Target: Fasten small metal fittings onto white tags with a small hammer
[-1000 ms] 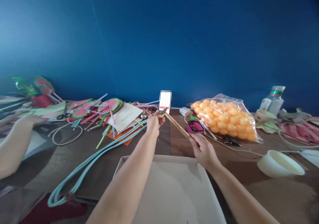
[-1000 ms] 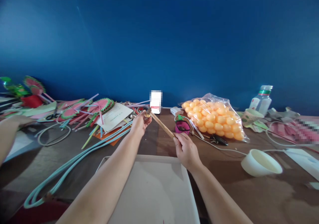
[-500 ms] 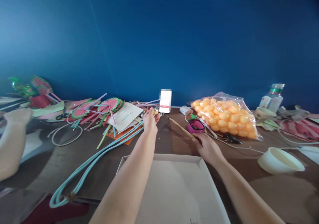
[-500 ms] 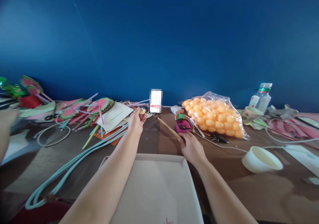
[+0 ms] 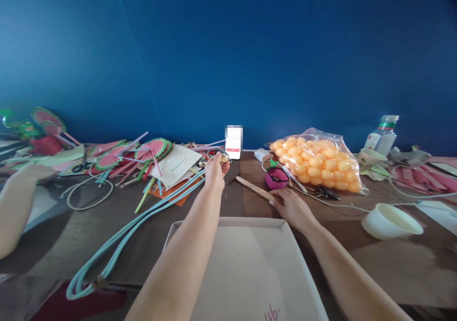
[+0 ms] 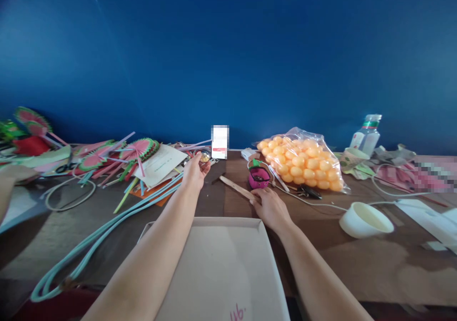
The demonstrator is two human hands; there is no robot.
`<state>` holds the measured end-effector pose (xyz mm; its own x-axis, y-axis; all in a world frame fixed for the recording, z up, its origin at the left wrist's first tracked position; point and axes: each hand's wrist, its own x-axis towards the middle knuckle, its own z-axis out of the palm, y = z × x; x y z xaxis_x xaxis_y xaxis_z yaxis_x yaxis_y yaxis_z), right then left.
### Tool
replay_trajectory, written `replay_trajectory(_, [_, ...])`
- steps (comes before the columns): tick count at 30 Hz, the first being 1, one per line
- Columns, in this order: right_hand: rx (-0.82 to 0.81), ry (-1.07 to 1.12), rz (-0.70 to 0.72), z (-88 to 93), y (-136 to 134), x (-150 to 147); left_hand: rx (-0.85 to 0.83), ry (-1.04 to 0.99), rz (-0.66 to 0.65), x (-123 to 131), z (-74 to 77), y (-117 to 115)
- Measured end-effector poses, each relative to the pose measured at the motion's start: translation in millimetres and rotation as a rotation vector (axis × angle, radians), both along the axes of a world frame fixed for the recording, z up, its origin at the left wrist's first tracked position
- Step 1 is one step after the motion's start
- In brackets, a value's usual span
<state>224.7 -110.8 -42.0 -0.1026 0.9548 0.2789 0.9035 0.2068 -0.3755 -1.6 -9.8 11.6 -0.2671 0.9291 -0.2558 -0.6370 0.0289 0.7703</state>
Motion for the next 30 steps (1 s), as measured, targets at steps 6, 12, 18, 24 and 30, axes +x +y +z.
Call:
replay_trajectory(6, [-0.004,0.025,-0.019,1.0,0,0,-0.018,0.019,-0.042,1,-1.1,0])
replay_trajectory(12, [0.065,0.150,-0.059,2.0,3,-1,-0.031,0.019,-0.095,3,-0.5,-1])
replay_trajectory(18, [0.186,0.304,-0.019,7.6,7,0,-0.059,0.025,-0.132,4,-3.4,1])
replay_trajectory(24, [0.229,0.262,-0.045,36.9,-2,-6,-0.079,0.015,-0.180,5,-6.0,4])
replay_trajectory(30, [0.007,-0.020,-0.166,69.1,21,3,-0.042,0.002,-0.222,4,-10.5,7])
